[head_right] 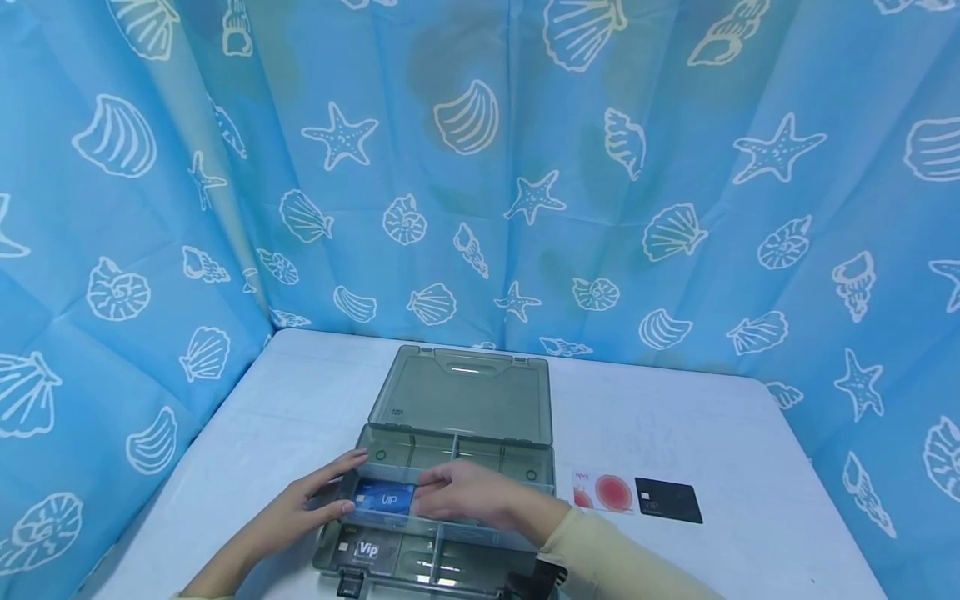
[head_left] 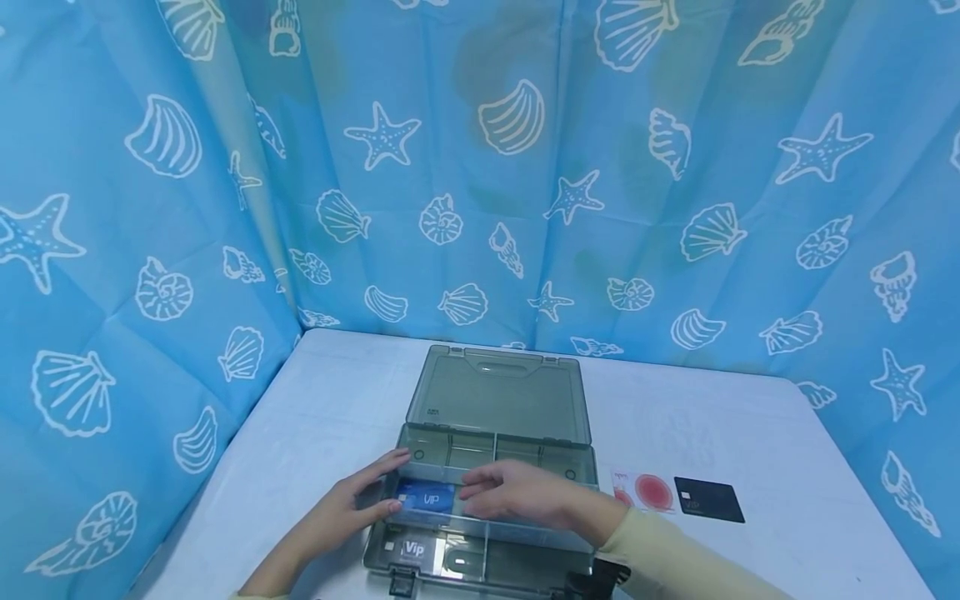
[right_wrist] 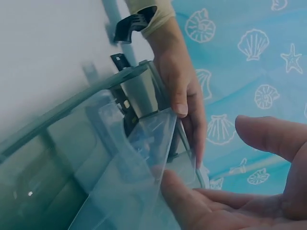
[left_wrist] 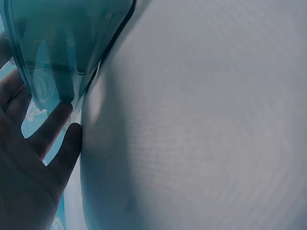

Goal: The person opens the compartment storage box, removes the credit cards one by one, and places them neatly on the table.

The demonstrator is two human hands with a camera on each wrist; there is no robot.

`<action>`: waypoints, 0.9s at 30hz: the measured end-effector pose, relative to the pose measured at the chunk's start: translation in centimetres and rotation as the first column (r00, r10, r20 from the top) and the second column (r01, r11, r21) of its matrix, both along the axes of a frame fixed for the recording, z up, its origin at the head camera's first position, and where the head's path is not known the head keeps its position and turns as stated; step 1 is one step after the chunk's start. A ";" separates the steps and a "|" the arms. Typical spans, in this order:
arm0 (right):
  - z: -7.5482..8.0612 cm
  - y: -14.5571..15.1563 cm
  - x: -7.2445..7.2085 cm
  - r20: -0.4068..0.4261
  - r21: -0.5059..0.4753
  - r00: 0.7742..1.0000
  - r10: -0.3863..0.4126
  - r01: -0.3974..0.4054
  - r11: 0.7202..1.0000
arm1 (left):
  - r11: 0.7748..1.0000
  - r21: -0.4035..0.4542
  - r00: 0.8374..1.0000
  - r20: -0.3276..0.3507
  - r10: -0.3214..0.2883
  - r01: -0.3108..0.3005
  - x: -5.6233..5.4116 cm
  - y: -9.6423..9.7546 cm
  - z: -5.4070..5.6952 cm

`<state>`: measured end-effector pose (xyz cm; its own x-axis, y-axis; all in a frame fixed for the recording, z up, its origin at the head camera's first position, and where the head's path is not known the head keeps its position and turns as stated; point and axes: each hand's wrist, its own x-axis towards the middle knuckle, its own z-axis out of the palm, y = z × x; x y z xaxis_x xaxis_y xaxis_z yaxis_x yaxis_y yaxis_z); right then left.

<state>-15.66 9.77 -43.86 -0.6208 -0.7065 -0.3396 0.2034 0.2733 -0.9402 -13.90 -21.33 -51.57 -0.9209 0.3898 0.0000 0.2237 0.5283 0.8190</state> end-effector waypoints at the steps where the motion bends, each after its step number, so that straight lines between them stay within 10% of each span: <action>1: -0.1 -0.2 -0.1 0.018 -0.006 1.000 -0.005 0.005 1.000 | 1.000 0.002 1.000 0.001 -0.001 0.001 0.0 0.0 0.0; 27: -1.3 -4.5 0.0 0.110 0.017 0.986 -0.126 0.125 0.992 | 1.000 0.001 1.000 0.017 -0.006 0.006 0.0 0.1 0.3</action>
